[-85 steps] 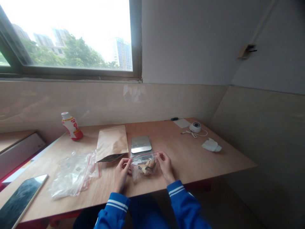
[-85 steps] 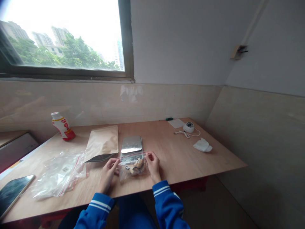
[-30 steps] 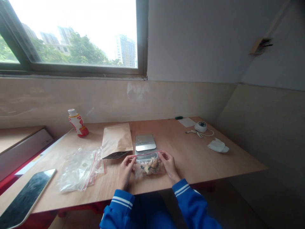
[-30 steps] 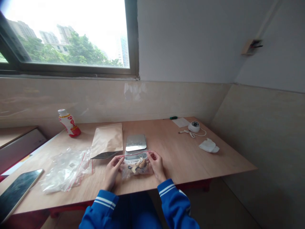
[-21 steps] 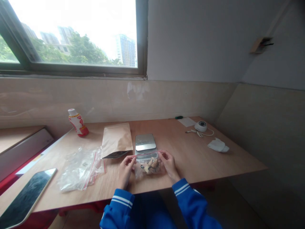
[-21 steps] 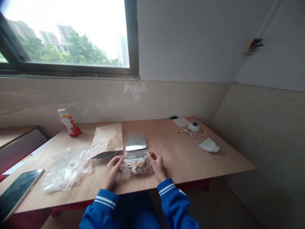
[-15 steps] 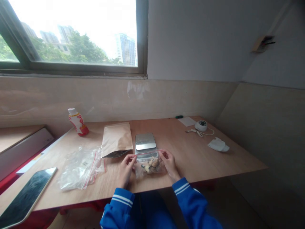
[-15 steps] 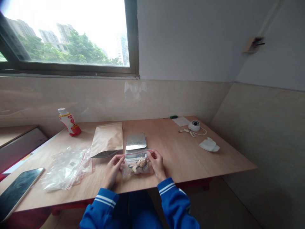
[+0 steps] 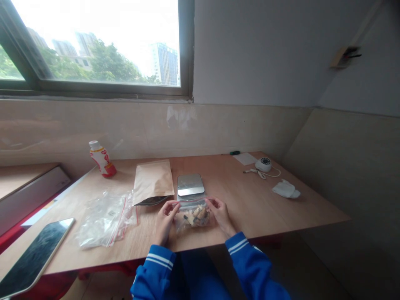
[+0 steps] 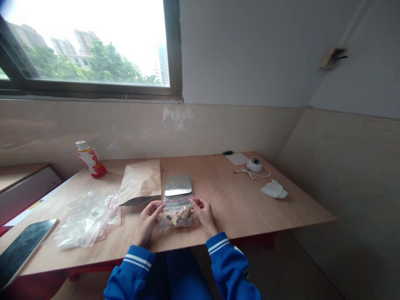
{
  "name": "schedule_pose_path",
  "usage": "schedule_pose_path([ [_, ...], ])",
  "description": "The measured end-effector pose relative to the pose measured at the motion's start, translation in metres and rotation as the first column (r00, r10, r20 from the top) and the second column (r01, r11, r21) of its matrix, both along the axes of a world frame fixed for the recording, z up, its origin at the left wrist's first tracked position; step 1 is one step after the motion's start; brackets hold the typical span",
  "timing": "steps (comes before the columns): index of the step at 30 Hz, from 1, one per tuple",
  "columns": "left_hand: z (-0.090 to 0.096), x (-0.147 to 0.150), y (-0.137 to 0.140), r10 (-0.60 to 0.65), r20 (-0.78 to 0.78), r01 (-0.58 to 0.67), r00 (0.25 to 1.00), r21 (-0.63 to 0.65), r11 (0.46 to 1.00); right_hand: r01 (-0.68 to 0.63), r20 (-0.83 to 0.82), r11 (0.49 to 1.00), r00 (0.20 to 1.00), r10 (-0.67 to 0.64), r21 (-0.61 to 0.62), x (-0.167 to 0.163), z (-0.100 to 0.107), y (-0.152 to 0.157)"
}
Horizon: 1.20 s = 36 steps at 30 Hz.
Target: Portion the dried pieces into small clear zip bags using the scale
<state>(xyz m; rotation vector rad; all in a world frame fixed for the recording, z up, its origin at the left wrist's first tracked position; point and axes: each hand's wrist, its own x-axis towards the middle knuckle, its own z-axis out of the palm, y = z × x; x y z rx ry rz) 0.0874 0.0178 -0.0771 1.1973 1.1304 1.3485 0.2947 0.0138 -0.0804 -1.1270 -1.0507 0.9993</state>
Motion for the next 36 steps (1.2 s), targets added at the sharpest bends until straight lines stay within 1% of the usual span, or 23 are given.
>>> schedule_pose_path([
  [10,-0.0005,-0.0005,0.0005,0.016,-0.021,-0.017,1.000,-0.017,1.000,0.032,-0.049,0.999,0.998,-0.030,0.029,-0.0002,0.0035,-0.0014],
  [16,-0.0003,-0.0010,-0.0003,0.025,-0.026,-0.026,0.999,-0.024,0.999,0.043,0.001,0.998,0.999,-0.043,0.054,0.0006,0.0022,-0.0022],
  [20,0.0027,0.0003,-0.0006,0.019,-0.025,-0.018,1.000,0.010,1.000,0.066,0.044,0.997,0.997,-0.068,0.049,0.0016,-0.0003,-0.0009],
  [24,0.0073,0.0016,-0.0025,-0.006,0.005,0.005,1.000,0.039,0.999,0.015,0.028,0.998,0.999,-0.017,0.061,0.0021,0.0012,-0.0019],
  [29,0.0080,0.0006,-0.0047,-0.035,0.061,0.036,0.997,-0.011,0.999,-0.067,-0.001,0.997,0.998,0.067,0.023,0.0017,0.0066,-0.0055],
  [32,0.0071,0.0003,-0.0046,-0.068,0.063,0.069,0.996,-0.026,0.997,-0.089,0.007,0.996,0.996,0.089,0.007,0.0017,0.0073,-0.0066],
  [36,0.0070,0.0006,-0.0040,-0.093,0.085,0.097,0.992,-0.039,0.995,-0.105,0.000,0.994,0.994,0.105,0.025,0.0020,0.0049,-0.0062],
])
